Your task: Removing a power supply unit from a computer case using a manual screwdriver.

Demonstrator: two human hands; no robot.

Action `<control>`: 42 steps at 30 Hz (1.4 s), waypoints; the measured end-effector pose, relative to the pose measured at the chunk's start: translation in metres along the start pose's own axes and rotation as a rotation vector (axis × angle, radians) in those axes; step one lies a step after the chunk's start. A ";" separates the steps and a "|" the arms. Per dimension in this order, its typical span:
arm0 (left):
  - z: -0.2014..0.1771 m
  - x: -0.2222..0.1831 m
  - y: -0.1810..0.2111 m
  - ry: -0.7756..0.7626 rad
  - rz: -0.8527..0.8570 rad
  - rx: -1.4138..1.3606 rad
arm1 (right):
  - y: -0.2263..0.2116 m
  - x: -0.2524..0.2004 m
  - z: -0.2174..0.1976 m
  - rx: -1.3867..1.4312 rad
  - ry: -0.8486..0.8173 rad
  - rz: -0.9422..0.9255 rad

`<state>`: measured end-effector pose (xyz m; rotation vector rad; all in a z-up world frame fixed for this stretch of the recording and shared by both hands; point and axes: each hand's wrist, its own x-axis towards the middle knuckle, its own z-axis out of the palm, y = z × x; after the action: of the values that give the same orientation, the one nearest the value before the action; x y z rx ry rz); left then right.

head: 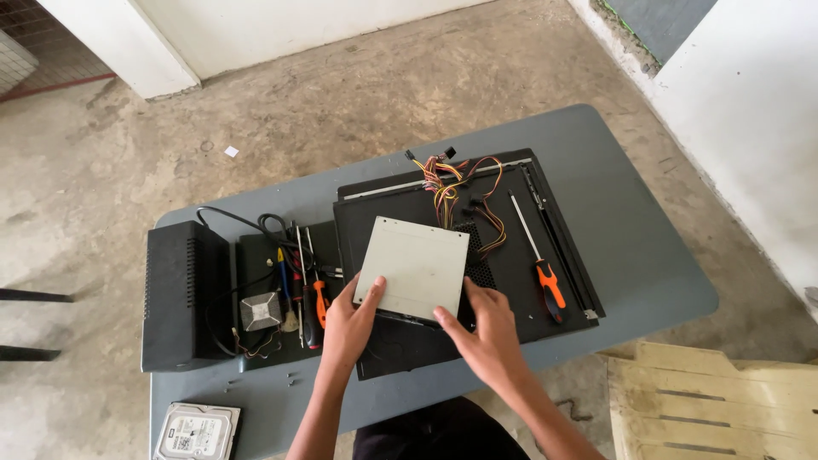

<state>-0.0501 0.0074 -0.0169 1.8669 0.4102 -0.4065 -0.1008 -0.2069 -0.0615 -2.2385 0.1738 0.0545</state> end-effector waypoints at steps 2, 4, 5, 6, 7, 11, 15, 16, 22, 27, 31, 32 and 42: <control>0.001 -0.003 0.004 0.003 -0.013 0.027 | 0.001 0.000 0.010 -0.001 0.031 -0.027; 0.002 -0.004 0.004 0.007 -0.027 0.053 | 0.000 -0.001 0.015 -0.003 0.060 -0.054; 0.002 -0.003 0.003 0.007 -0.028 0.056 | -0.002 -0.002 0.015 0.033 0.059 -0.048; 0.002 -0.002 0.001 0.008 -0.028 0.059 | -0.004 -0.003 0.016 0.070 0.056 -0.043; 0.001 -0.003 0.003 0.008 -0.029 0.059 | -0.005 -0.003 0.015 0.071 0.055 -0.043; 0.000 -0.002 0.005 0.005 -0.012 0.090 | -0.006 -0.002 0.015 0.088 0.052 -0.056; 0.000 -0.005 0.006 0.003 -0.026 0.085 | -0.012 -0.004 0.010 0.113 0.019 -0.033; 0.000 -0.006 0.008 0.004 -0.027 0.084 | -0.014 -0.004 0.009 0.113 0.018 -0.033; 0.001 -0.004 0.005 -0.014 0.008 0.045 | -0.024 -0.006 0.003 0.351 0.004 0.014; 0.005 0.003 -0.007 -0.013 -0.026 0.078 | -0.034 -0.005 -0.008 0.474 -0.146 0.365; 0.004 -0.009 0.006 -0.007 -0.082 0.099 | -0.031 -0.003 -0.008 0.442 -0.163 0.352; 0.004 -0.011 0.008 -0.020 -0.066 0.084 | -0.031 -0.003 -0.008 0.421 -0.168 0.326; 0.006 -0.009 -0.006 -0.009 0.012 0.046 | -0.035 0.001 -0.013 0.405 -0.157 0.241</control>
<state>-0.0614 0.0031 -0.0198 1.9110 0.3859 -0.4192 -0.0946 -0.1955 -0.0264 -1.7921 0.3373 0.2980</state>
